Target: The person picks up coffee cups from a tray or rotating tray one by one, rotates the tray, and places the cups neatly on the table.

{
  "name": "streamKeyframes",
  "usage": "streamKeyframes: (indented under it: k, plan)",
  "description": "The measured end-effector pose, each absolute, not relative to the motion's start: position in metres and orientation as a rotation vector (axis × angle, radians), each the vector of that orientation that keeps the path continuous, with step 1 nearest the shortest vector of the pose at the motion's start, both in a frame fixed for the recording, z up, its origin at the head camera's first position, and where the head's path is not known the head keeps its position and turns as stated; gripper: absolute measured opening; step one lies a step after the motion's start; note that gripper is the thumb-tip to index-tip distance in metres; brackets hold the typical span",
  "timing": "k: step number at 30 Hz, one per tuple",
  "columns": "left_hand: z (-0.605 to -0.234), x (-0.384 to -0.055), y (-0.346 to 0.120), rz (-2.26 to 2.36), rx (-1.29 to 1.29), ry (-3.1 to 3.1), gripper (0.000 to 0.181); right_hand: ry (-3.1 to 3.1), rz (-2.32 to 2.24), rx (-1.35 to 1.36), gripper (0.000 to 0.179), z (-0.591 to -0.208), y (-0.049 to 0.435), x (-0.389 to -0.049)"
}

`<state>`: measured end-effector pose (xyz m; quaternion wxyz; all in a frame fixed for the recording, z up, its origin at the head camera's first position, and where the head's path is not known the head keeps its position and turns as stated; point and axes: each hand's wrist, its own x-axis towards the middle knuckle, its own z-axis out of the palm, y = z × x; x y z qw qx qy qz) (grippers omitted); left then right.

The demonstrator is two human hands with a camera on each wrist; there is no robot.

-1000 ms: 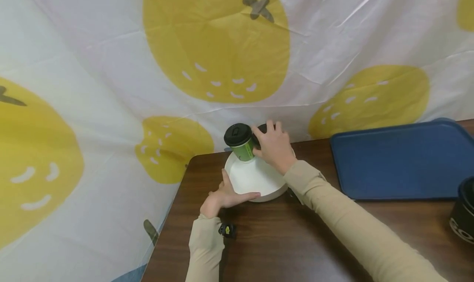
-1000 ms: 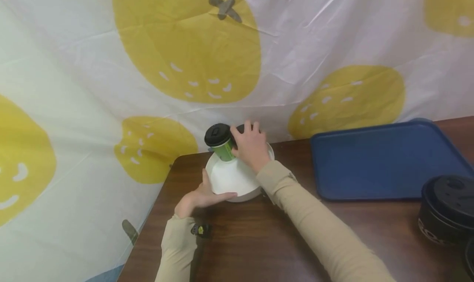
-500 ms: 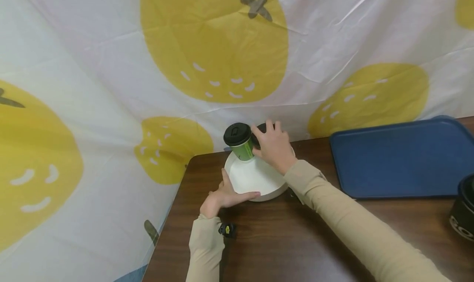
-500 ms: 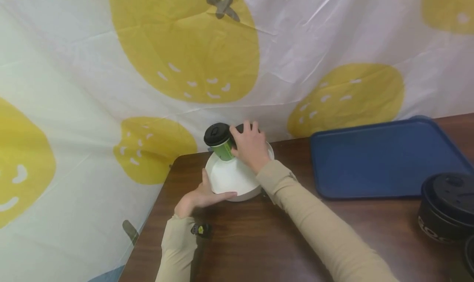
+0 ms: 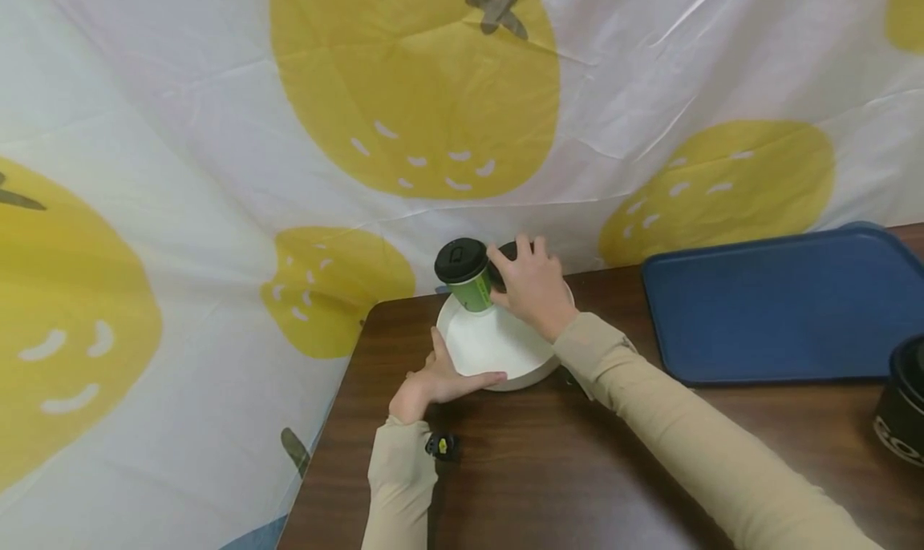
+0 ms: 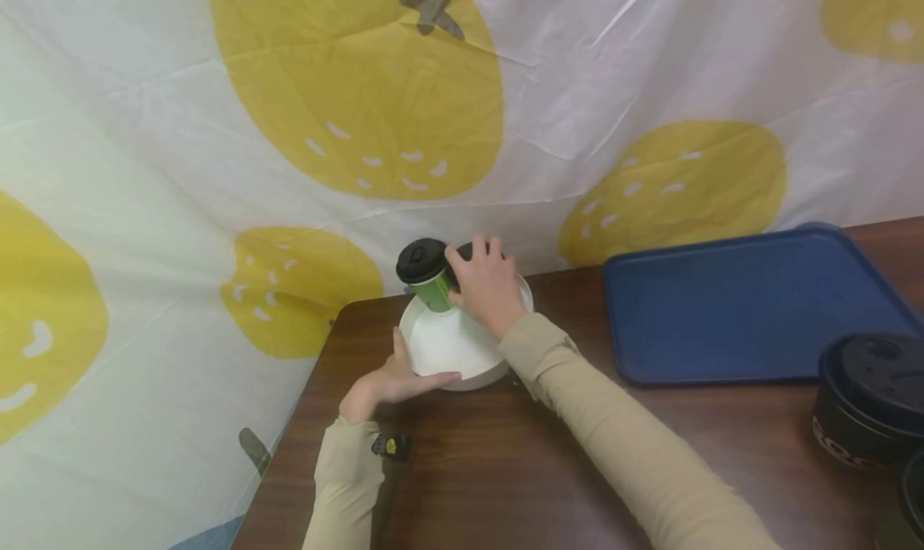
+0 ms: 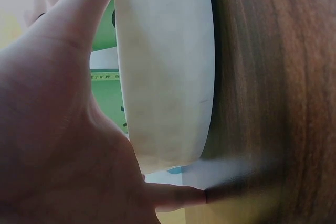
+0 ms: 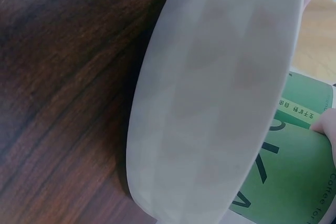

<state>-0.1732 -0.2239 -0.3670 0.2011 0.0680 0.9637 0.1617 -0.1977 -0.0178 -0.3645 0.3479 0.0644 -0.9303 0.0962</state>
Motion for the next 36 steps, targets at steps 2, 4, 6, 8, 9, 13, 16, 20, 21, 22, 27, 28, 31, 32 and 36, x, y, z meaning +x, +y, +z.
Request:
streamKeyframes:
  k: [2,4,6,8,9,13,16,20,21,22,27,28,31,32,36]
  plan:
    - [-0.3674,-0.1734,-0.224,0.455,0.19,2.691,0.146,-2.428,0.249,0.167,0.061,-0.364,-0.0187,-0.1969]
    - [-0.3678,-0.1733,-0.2242,0.457,0.19,2.688,0.146,-2.44,0.252,0.169,0.061,-0.3636,-0.0194,-0.1962]
    - [-0.3685,-0.1735,-0.2246,0.46,0.19,2.685,0.146,-2.445,0.247,0.168,0.061,-0.3639,-0.0197,-0.1959]
    - [-0.3691,-0.1739,-0.2249,0.46,0.192,2.684,0.146,-2.438,0.245,0.167,0.061,-0.3644,-0.0198,-0.1955]
    - [-0.3693,-0.1741,-0.225,0.461,0.194,2.685,0.146,-2.431,0.246,0.167,0.06,-0.3647,-0.0198,-0.1954]
    - [-0.3688,-0.1741,-0.224,0.458,0.195,2.688,0.146,-2.411,0.245,0.165,0.06,-0.3655,-0.0193,-0.1951]
    - [-0.3682,-0.1737,-0.2233,0.46,0.193,2.685,0.146,-2.405,0.244,0.161,0.06,-0.3657,-0.019,-0.1951]
    - [-0.3679,-0.1733,-0.2236,0.458,0.192,2.686,0.146,-2.416,0.24,0.157,0.06,-0.3651,-0.019,-0.1953]
    - [-0.3677,-0.1731,-0.2236,0.459,0.193,2.687,0.146,-2.422,0.242,0.156,0.06,-0.3649,-0.0191,-0.1953]
    - [-0.3675,-0.1729,-0.2236,0.458,0.193,2.687,0.146,-2.427,0.243,0.155,0.06,-0.3645,-0.0191,-0.1953]
    - [-0.3671,-0.1723,-0.2236,0.462,0.193,2.687,0.145,-2.454,0.263,0.154,0.06,-0.363,-0.0191,-0.1949]
    - [-0.3671,-0.1723,-0.2236,0.46,0.191,2.687,0.146,-2.456,0.267,0.154,0.061,-0.3626,-0.019,-0.1947]
    - [-0.3668,-0.1724,-0.2236,0.456,0.189,2.688,0.146,-2.458,0.273,0.156,0.06,-0.3619,-0.019,-0.194]
    - [-0.3666,-0.1724,-0.2235,0.456,0.189,2.689,0.146,-2.456,0.274,0.156,0.06,-0.3618,-0.019,-0.1938]
    - [-0.3657,-0.1719,-0.2231,0.454,0.191,2.689,0.146,-2.453,0.268,0.158,0.059,-0.3616,-0.0189,-0.1932]
